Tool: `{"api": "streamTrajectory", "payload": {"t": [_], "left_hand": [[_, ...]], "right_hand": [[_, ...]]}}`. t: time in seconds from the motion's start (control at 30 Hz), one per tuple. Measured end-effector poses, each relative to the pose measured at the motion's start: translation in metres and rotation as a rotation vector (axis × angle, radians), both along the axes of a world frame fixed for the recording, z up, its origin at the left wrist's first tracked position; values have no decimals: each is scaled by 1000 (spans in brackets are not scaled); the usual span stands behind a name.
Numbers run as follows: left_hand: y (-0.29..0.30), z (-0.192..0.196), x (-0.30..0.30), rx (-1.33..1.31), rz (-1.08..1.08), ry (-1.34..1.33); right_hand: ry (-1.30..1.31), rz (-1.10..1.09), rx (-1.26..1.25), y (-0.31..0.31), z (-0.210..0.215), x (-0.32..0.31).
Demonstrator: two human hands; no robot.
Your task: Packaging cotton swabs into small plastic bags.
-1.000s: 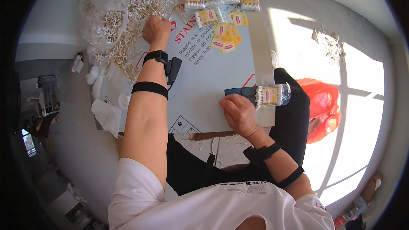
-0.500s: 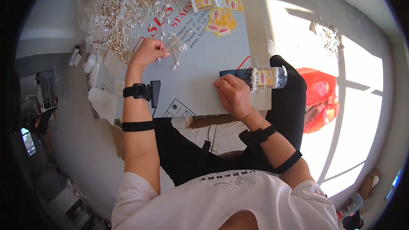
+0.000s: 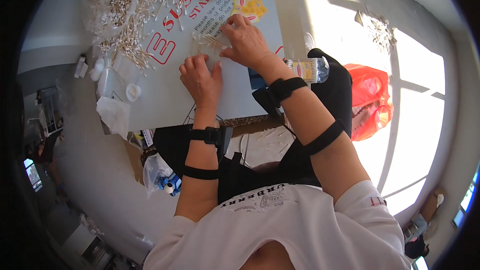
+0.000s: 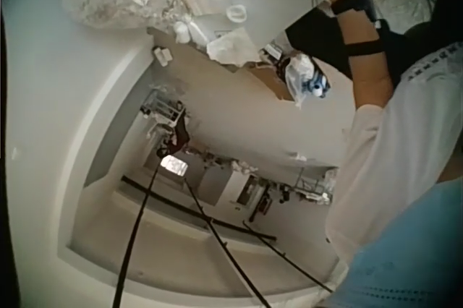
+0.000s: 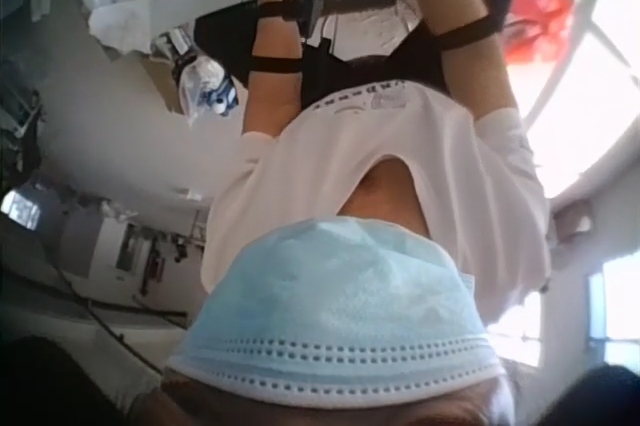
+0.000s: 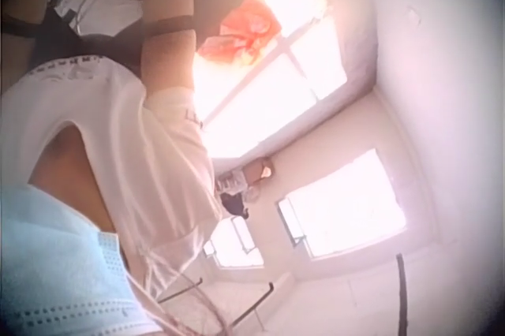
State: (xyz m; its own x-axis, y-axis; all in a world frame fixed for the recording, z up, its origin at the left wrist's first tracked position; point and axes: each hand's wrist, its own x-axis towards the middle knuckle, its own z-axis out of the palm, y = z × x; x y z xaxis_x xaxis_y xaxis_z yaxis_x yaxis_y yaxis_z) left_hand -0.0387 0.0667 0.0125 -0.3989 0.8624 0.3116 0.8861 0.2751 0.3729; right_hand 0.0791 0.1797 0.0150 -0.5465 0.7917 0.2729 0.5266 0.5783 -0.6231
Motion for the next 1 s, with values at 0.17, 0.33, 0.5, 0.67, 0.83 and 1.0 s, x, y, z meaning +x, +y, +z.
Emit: {"api": "streamTrajectory", "payload": {"t": [0.17, 0.33, 0.5, 0.67, 0.83, 1.0], "left_hand": [[-8, -18, -17, 47, 56, 52], [-9, -20, -55, 125, -35, -28], [-2, -8, -47, 133, -275, -123], [-20, -9, -27, 108, -183, -250], [-33, -6, 7, -195, -313, 99], [-41, -19, 11, -232, -294, 94]], "right_hand": [[-88, 52, 54, -8, -12, 14], [129, 124, -25, -46, -14, 36], [140, 92, -20, -57, -17, 39], [138, 37, -107, -49, -14, 34], [207, -49, -172, -49, -13, 40], [-20, -19, 113, -66, -12, 29]]}}
